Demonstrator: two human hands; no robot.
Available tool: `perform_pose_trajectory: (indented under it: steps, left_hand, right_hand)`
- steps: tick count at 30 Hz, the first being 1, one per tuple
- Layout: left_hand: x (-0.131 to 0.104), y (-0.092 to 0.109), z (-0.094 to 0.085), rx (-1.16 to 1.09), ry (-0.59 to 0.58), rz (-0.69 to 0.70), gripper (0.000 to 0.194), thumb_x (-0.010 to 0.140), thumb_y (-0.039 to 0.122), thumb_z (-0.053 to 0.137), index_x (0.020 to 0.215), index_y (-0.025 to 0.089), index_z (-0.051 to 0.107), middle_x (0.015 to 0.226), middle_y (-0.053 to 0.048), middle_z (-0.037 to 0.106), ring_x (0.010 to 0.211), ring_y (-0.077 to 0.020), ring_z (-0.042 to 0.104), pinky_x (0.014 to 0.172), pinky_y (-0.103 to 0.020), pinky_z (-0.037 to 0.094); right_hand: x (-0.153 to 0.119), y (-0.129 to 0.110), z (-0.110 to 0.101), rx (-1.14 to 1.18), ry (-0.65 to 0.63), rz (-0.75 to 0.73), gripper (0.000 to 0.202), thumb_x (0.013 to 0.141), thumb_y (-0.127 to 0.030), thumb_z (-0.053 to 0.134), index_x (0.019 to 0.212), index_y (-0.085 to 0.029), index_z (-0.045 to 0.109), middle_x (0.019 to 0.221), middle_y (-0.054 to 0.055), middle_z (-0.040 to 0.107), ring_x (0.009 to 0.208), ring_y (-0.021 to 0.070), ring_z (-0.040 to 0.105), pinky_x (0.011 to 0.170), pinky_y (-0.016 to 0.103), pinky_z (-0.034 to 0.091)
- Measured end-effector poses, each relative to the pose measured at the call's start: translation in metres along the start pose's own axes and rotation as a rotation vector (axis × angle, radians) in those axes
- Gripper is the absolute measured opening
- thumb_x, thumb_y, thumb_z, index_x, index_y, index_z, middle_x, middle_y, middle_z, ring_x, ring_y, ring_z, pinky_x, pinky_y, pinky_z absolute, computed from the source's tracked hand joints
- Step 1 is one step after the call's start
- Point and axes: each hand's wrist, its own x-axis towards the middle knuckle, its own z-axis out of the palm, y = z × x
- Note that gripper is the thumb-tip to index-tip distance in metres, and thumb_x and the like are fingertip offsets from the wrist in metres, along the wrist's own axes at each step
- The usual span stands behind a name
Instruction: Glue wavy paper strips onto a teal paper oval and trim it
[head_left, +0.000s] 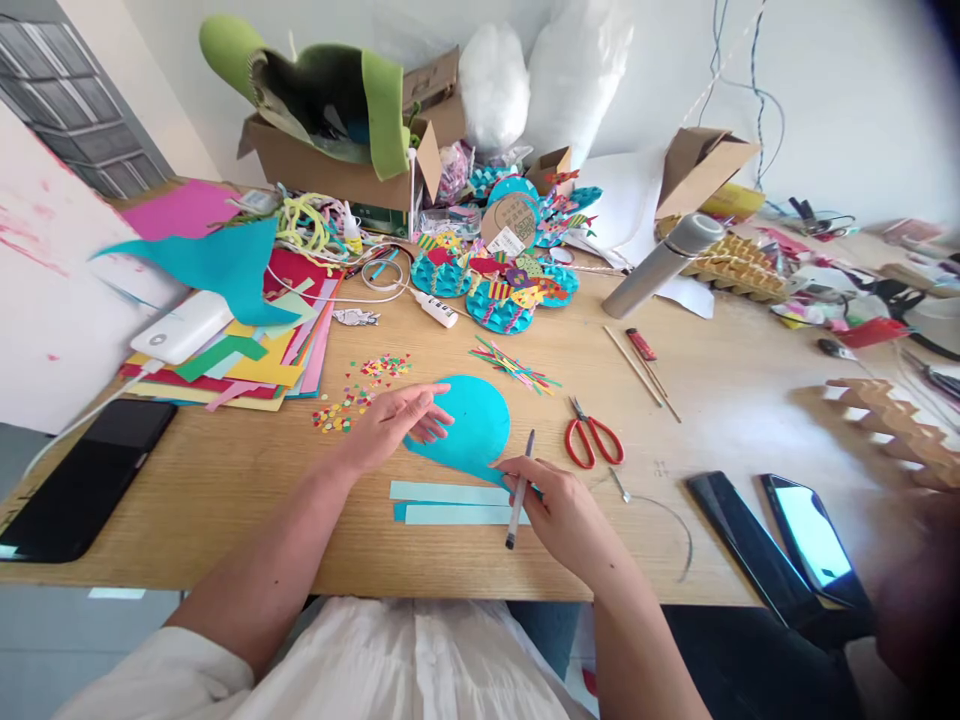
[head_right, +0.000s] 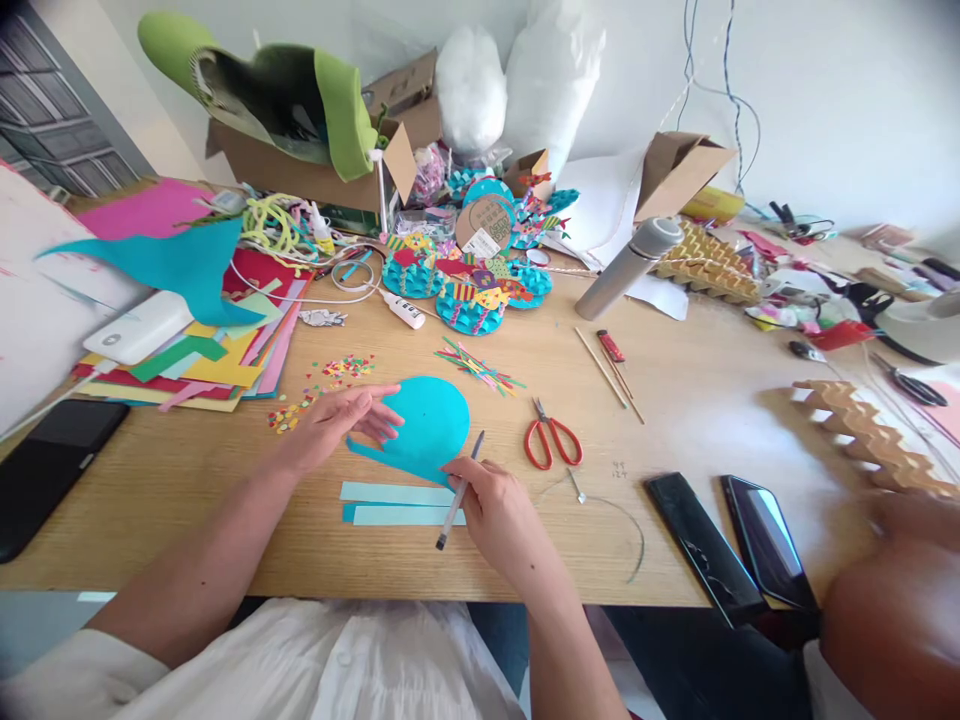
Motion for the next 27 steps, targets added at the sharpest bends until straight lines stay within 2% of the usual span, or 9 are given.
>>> perform_pose_trajectory:
  steps: [3, 7, 11, 17, 19, 21, 24, 26, 27]
  left_hand:
    - [-0.001, 0.002, -0.002, -0.031, -0.042, -0.046, 0.063, 0.088, 0.058, 0.052, 0.13, 0.012, 0.054, 0.091, -0.011, 0.073, 0.073, -0.0193, 0.069, 0.057, -0.028, 0.056]
    - [0.001, -0.003, -0.001, 0.025, -0.073, -0.117, 0.063, 0.071, 0.041, 0.077, 0.125, 0.015, 0.058, 0.083, -0.003, 0.068, 0.062, -0.0137, 0.065, 0.048, -0.022, 0.052]
    - [0.0, -0.011, -0.001, 0.101, -0.147, -0.232, 0.052, 0.071, 0.034, 0.074, 0.119, 0.017, 0.062, 0.076, 0.002, 0.063, 0.057, -0.0117, 0.064, 0.05, -0.023, 0.052]
    - [-0.003, -0.015, -0.003, 0.425, -0.196, -0.351, 0.041, 0.076, 0.034, 0.065, 0.114, 0.019, 0.065, 0.078, 0.0, 0.066, 0.053, -0.0143, 0.065, 0.05, -0.024, 0.047]
    - [-0.003, -0.011, -0.004, 0.552, -0.203, -0.33, 0.032, 0.079, 0.037, 0.062, 0.105, 0.019, 0.068, 0.074, 0.001, 0.067, 0.048, -0.0126, 0.062, 0.049, -0.023, 0.042]
    - [-0.004, -0.007, -0.005, 0.695, -0.21, -0.277, 0.027, 0.083, 0.042, 0.057, 0.084, 0.018, 0.071, 0.06, 0.003, 0.061, 0.044, -0.0106, 0.055, 0.048, -0.022, 0.034]
    - [-0.004, -0.002, -0.007, 0.932, -0.187, -0.2, 0.052, 0.085, 0.053, 0.053, 0.048, 0.017, 0.056, 0.043, 0.004, 0.041, 0.042, -0.0089, 0.038, 0.047, -0.026, 0.02]
    - [-0.005, 0.0, -0.009, 1.005, -0.175, -0.188, 0.059, 0.087, 0.058, 0.05, 0.044, 0.017, 0.05, 0.043, 0.003, 0.039, 0.044, -0.009, 0.035, 0.049, -0.028, 0.018]
    - [-0.005, 0.001, -0.01, 1.022, -0.173, -0.165, 0.06, 0.087, 0.057, 0.05, 0.044, 0.016, 0.05, 0.047, 0.002, 0.044, 0.047, -0.0095, 0.039, 0.051, -0.028, 0.019]
  right_hand:
    - [0.001, 0.002, 0.001, 0.02, 0.007, 0.049, 0.029, 0.09, -0.018, 0.04, 0.104, -0.019, 0.066, 0.081, 0.006, 0.07, 0.074, 0.0192, 0.066, 0.067, 0.029, 0.047]
    - [-0.002, 0.004, 0.001, 0.033, 0.014, 0.077, 0.029, 0.09, -0.021, 0.04, 0.104, -0.019, 0.066, 0.08, 0.005, 0.071, 0.073, 0.0194, 0.067, 0.066, 0.029, 0.047]
    - [-0.005, 0.009, -0.002, -0.002, -0.029, 0.051, 0.031, 0.09, -0.019, 0.04, 0.109, -0.02, 0.065, 0.09, 0.006, 0.072, 0.081, 0.0193, 0.067, 0.071, 0.03, 0.048]
    - [0.016, 0.031, -0.015, -0.468, -0.02, 0.009, 0.039, 0.088, -0.007, 0.037, 0.107, -0.019, 0.069, 0.088, 0.011, 0.068, 0.092, 0.0268, 0.06, 0.08, 0.038, 0.045]
    - [0.028, 0.034, -0.018, -0.623, -0.056, 0.023, 0.04, 0.084, -0.003, 0.04, 0.102, -0.019, 0.071, 0.09, 0.012, 0.068, 0.097, 0.0296, 0.058, 0.083, 0.04, 0.043]
    - [0.038, 0.034, -0.019, -0.735, -0.081, 0.024, 0.039, 0.082, -0.001, 0.042, 0.098, -0.019, 0.071, 0.095, 0.013, 0.068, 0.101, 0.0309, 0.057, 0.084, 0.04, 0.042]
    - [0.047, 0.029, -0.02, -0.797, -0.097, 0.013, 0.036, 0.084, -0.002, 0.043, 0.098, -0.019, 0.071, 0.096, 0.013, 0.068, 0.1, 0.0296, 0.058, 0.082, 0.038, 0.042]
    - [0.049, 0.026, -0.021, -0.785, -0.091, 0.014, 0.037, 0.085, -0.003, 0.043, 0.102, -0.02, 0.07, 0.098, 0.013, 0.069, 0.102, 0.0281, 0.059, 0.083, 0.037, 0.043]
    - [0.05, 0.025, -0.021, -0.767, -0.071, 0.008, 0.037, 0.086, -0.004, 0.043, 0.107, -0.02, 0.069, 0.102, 0.013, 0.069, 0.105, 0.0277, 0.059, 0.085, 0.037, 0.043]
